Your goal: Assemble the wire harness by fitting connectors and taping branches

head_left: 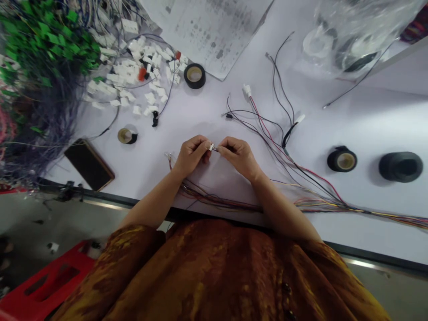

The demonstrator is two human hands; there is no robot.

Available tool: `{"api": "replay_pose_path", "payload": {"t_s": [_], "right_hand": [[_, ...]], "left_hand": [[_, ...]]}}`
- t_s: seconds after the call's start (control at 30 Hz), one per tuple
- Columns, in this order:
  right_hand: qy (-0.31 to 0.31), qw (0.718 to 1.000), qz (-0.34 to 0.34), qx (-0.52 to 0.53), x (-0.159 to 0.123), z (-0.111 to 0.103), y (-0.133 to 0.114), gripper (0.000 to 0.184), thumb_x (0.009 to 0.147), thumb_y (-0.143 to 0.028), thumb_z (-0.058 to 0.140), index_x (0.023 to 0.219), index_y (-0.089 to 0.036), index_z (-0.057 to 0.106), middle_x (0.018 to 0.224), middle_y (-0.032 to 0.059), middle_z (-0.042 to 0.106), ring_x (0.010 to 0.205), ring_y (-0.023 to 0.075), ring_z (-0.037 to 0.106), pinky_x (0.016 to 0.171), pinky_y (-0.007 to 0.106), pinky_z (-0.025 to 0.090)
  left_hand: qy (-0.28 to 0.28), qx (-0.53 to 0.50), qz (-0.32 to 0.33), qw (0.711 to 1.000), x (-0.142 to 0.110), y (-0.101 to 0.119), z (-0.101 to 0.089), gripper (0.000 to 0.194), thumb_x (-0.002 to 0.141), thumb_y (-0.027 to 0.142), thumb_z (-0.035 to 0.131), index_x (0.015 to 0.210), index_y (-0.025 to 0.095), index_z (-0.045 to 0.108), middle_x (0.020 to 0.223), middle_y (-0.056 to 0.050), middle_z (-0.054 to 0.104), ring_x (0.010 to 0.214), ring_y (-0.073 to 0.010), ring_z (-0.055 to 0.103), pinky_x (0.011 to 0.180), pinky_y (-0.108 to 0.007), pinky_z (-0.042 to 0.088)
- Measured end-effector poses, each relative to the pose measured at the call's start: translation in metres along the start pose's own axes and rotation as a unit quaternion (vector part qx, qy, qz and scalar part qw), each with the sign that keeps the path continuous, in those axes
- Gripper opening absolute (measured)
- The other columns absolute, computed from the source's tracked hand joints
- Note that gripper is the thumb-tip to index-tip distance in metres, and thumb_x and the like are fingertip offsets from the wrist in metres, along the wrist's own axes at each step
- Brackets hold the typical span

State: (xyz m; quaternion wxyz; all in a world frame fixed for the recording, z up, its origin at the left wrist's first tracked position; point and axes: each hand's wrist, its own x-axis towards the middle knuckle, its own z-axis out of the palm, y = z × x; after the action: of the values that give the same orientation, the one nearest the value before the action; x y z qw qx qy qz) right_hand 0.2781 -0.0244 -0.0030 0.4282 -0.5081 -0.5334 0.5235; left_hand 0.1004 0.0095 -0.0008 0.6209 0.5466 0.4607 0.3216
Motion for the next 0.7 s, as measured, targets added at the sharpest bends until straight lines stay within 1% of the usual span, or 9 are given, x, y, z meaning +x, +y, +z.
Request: {"api": "replay_pose_path", "payload": {"t_s": [0.07, 0.13, 0.23, 0.37, 0.5, 0.63, 0.7], "right_hand": [[0.021, 0.998, -0.033, -0.039, -0.0015, 0.0034, 0.0011, 0.019, 0.088, -0.025, 0.057, 0.071, -0.018, 0.056, 0.066, -0.0032, 0.051, 0.063, 0.0096, 0.042, 0.063, 0.026, 0.035], [0.032, 0.997, -0.045, -0.062, -0.0025, 0.0055, 0.0023, 0.018, 0.09, -0.027, 0.057, 0.073, -0.019, 0.058, 0.069, -0.0021, 0.054, 0.065, 0.0103, 0.044, 0.065, 0.027, 0.036], [0.021, 0.997, -0.03, -0.063, -0.0022, 0.0052, 0.0032, 0.018, 0.09, -0.029, 0.057, 0.076, -0.018, 0.06, 0.07, -0.0018, 0.056, 0.065, 0.0106, 0.046, 0.064, 0.026, 0.037], [0.009, 0.997, -0.044, -0.065, -0.001, 0.0018, 0.002, 0.018, 0.088, -0.026, 0.056, 0.072, -0.018, 0.06, 0.067, -0.0025, 0.055, 0.064, 0.0099, 0.046, 0.064, 0.025, 0.037], [0.001, 0.999, -0.026, -0.04, -0.0013, 0.0006, 0.0005, 0.02, 0.088, -0.031, 0.057, 0.075, -0.017, 0.063, 0.066, -0.0026, 0.055, 0.062, 0.0096, 0.045, 0.06, 0.024, 0.036], [-0.008, 0.997, -0.057, -0.058, -0.0016, 0.0021, 0.0015, 0.02, 0.087, -0.026, 0.055, 0.07, -0.017, 0.06, 0.067, -0.0021, 0.055, 0.065, 0.0103, 0.049, 0.065, 0.024, 0.038], [-0.009, 0.996, -0.058, -0.067, -0.0016, 0.0028, 0.0025, 0.019, 0.086, -0.026, 0.056, 0.07, -0.017, 0.06, 0.067, -0.0022, 0.055, 0.066, 0.0104, 0.049, 0.066, 0.024, 0.039]], "left_hand": [[0.011, 0.045, 0.019, 0.999, -0.0027, 0.0018, 0.0013, 0.024, 0.089, 0.039, 0.067, 0.078, 0.018, 0.065, 0.059, 0.002, 0.059, 0.05, -0.0084, 0.053, 0.051, -0.021, 0.042], [0.016, 0.046, 0.028, 0.998, -0.0044, 0.0021, 0.0025, 0.022, 0.09, 0.038, 0.066, 0.079, 0.019, 0.065, 0.06, 0.002, 0.059, 0.051, -0.0086, 0.053, 0.052, -0.021, 0.043], [0.021, 0.024, 0.02, 0.999, -0.005, 0.0013, 0.0035, 0.023, 0.091, 0.038, 0.064, 0.078, 0.019, 0.063, 0.06, 0.002, 0.059, 0.051, -0.0085, 0.053, 0.052, -0.021, 0.043], [0.001, 0.057, 0.017, 0.998, -0.0045, 0.0016, 0.0039, 0.023, 0.092, 0.036, 0.062, 0.077, 0.018, 0.063, 0.06, 0.001, 0.059, 0.053, -0.0096, 0.054, 0.055, -0.021, 0.044], [0.002, 0.05, 0.013, 0.999, -0.0063, 0.0043, 0.0045, 0.023, 0.092, 0.036, 0.06, 0.076, 0.019, 0.062, 0.058, 0.003, 0.057, 0.052, -0.0102, 0.053, 0.055, -0.022, 0.043], [0.008, 0.125, 0.041, 0.991, -0.0085, 0.0063, 0.0047, 0.023, 0.092, 0.036, 0.061, 0.077, 0.019, 0.063, 0.061, 0.002, 0.059, 0.057, -0.0116, 0.054, 0.06, -0.023, 0.044], [0.009, 0.138, 0.042, 0.99, -0.0077, 0.0072, 0.0044, 0.023, 0.091, 0.037, 0.06, 0.075, 0.02, 0.063, 0.06, 0.002, 0.059, 0.057, -0.0127, 0.053, 0.061, -0.024, 0.044]]}}
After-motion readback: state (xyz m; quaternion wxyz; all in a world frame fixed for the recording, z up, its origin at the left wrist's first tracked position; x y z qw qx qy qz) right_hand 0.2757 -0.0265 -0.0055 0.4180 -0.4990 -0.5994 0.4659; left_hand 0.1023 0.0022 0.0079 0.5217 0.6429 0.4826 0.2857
